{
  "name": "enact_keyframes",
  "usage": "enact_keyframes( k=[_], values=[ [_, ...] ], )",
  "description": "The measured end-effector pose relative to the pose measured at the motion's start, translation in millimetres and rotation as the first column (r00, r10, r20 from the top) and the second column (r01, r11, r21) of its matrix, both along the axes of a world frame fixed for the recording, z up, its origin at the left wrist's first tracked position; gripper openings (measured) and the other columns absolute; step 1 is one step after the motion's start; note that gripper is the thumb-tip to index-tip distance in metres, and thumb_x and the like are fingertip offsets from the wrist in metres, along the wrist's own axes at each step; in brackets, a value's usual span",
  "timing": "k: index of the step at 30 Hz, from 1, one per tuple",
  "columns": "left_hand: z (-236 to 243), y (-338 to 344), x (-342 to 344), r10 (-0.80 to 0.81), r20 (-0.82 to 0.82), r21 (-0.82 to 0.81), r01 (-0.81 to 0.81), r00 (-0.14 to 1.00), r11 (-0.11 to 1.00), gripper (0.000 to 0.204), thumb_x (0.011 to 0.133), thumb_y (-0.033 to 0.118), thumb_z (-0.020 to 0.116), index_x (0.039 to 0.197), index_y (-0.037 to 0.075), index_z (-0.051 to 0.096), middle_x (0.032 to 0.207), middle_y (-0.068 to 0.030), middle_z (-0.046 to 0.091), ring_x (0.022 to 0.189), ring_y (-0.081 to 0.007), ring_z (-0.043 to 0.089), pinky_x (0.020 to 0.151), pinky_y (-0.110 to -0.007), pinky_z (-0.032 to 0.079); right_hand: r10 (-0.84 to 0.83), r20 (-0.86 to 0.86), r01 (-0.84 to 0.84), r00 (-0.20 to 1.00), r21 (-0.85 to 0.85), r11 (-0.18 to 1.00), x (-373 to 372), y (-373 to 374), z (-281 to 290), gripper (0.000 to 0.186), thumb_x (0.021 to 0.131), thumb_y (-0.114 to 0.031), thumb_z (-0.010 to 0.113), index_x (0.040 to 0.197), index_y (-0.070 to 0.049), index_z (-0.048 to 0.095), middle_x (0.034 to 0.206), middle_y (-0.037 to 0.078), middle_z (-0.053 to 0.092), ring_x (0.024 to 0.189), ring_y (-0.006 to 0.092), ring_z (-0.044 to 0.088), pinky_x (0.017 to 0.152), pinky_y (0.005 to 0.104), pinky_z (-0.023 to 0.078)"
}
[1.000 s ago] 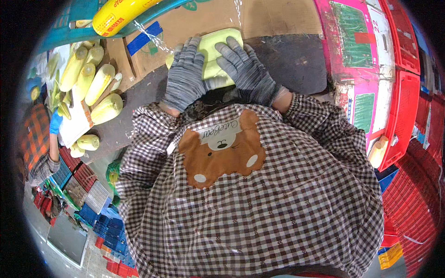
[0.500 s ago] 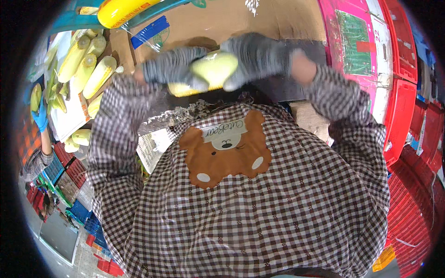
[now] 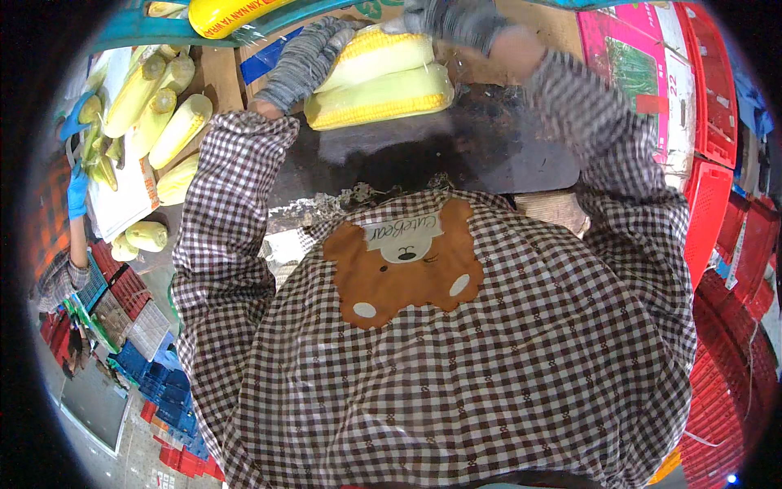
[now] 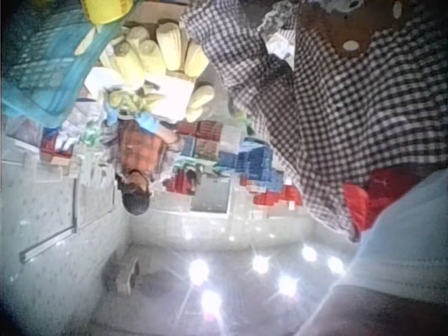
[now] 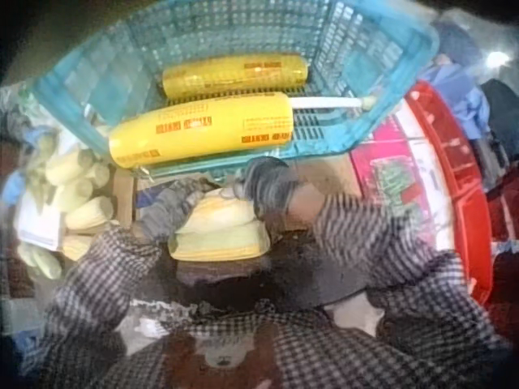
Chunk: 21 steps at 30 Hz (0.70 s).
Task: The person repeatedly picks up corn cobs, removes the husks by hand, and places the peeled cobs on a table. A second person is visible across the table also peeling corn. The camera wearer continues the same peeling cycle throughout the clip.
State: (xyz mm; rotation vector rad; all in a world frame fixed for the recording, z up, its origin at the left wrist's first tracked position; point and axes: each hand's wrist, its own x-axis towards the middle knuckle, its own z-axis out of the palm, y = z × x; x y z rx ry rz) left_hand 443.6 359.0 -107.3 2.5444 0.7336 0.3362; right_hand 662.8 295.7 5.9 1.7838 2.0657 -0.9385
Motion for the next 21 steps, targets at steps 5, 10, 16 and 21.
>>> enact_keyframes(
  k=[5,10,16,21],
  values=[
    [13.4,-0.7,10.8,-0.012,-0.031,0.141,0.016,0.999,0.99,0.027,0.089,0.022,0.041,0.109,0.011,0.056,0.11,-0.0129,0.054,0.105,-0.0275,0.048,0.091,-0.035,0.038,0.211,0.325,-0.377,0.922,0.635,0.674,-47.1,-75.9,-13.7,0.086,0.056,-0.043,0.073,0.127,-0.009,0.038,0.122,0.018,0.042,0.111,0.0314,0.041,0.095,0.0451,0.029],
    [76.6,-62.0,-11.2,0.416,0.363,-0.086,-0.414,0.834,0.906,0.029,0.086,0.023,0.046,0.108,0.006,0.054,0.106,-0.0146,0.055,0.101,-0.0301,0.051,0.086,-0.037,0.04,0.267,0.349,-0.414,0.898,0.466,0.782,-50.6,-65.1,-1.2,0.087,0.057,-0.039,0.074,0.129,-0.007,0.035,0.125,0.016,0.04,0.113,0.0326,0.038,0.095,0.0465,0.028],
    [87.7,-141.3,-8.1,0.088,0.245,0.372,-0.178,0.966,0.911,0.05,0.075,0.029,0.06,0.118,0.009,0.046,0.119,-0.0113,0.047,0.115,-0.0315,0.04,0.098,-0.046,0.025,0.284,-0.227,-0.268,0.932,0.096,0.959,-33.6,-26.5,28.4,0.075,0.062,-0.034,0.071,0.124,-0.005,0.04,0.118,0.015,0.046,0.106,0.0282,0.045,0.092,0.04,0.033],
    [66.6,-165.7,-4.3,0.047,0.236,0.592,-0.182,0.971,0.785,0.056,0.072,0.044,0.053,0.121,0.021,0.039,0.122,-0.006,0.043,0.116,-0.028,0.038,0.098,-0.052,0.019,0.018,-0.661,-0.262,0.75,-0.272,0.926,-18.0,-44.1,-2.9,0.065,0.066,-0.031,0.069,0.119,-0.003,0.045,0.112,0.015,0.051,0.101,0.0253,0.049,0.089,0.0358,0.037]
  ],
)
